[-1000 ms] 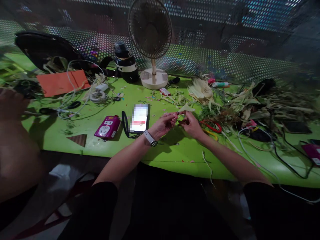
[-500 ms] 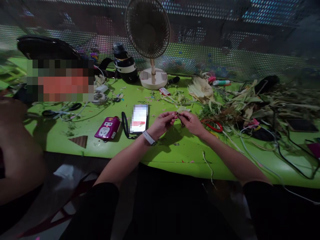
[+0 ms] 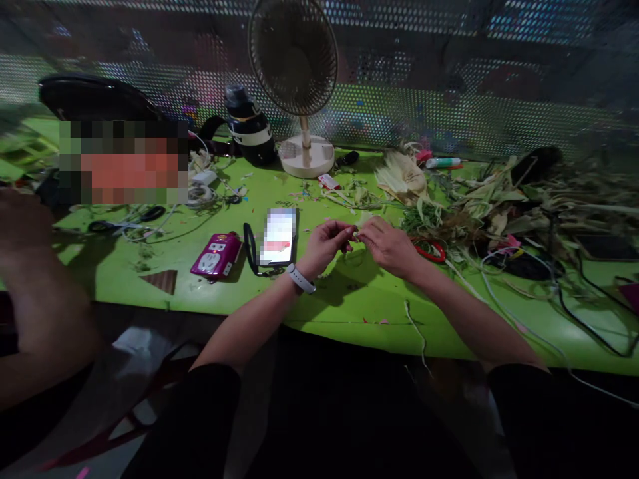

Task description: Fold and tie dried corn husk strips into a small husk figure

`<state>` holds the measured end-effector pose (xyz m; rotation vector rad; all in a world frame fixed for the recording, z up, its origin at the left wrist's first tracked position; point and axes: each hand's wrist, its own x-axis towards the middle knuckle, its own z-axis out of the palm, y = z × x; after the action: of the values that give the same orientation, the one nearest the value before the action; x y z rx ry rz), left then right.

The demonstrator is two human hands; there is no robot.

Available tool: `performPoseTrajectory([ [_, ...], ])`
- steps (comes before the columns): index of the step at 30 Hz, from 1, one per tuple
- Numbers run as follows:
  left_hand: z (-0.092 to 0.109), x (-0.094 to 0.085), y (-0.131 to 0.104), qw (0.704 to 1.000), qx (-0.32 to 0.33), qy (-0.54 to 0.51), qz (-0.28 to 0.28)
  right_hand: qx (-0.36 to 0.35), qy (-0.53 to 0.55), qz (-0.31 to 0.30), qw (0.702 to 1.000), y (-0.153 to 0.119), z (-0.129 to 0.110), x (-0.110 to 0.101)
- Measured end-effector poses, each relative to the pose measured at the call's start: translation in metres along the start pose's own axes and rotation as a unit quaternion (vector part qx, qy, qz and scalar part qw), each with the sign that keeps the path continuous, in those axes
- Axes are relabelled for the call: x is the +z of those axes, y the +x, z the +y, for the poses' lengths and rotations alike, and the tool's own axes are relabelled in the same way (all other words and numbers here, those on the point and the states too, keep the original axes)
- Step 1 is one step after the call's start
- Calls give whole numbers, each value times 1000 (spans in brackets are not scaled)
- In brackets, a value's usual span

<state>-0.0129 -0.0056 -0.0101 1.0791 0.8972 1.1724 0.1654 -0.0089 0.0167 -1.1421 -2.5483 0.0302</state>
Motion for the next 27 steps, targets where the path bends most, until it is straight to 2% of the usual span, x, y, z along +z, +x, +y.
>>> performPoseTrajectory([
  [6, -6, -1, -2, 995, 75, 70, -5, -24, 18, -37, 999, -2, 5, 6],
  [10, -9, -3, -2, 988, 96, 119, -9, -45, 77, -40, 995, -2, 9, 6],
  [14, -7, -4, 1, 990, 74, 113, -35, -30, 100, -29, 994, 0, 17, -4],
  [17, -5, -3, 0, 990, 42, 119, -68, -5, 73, -24, 997, 5, 26, -15],
  [21, -6, 1, -3, 985, 29, 143, -95, -15, 46, -41, 998, 21, 32, -23],
  [24, -10, 1, -2, 983, 36, 150, -97, -23, 60, -66, 996, 36, 26, -24],
  [27, -16, 1, 0, 983, 38, 149, -95, -17, 120, -101, 987, 50, 13, -29],
])
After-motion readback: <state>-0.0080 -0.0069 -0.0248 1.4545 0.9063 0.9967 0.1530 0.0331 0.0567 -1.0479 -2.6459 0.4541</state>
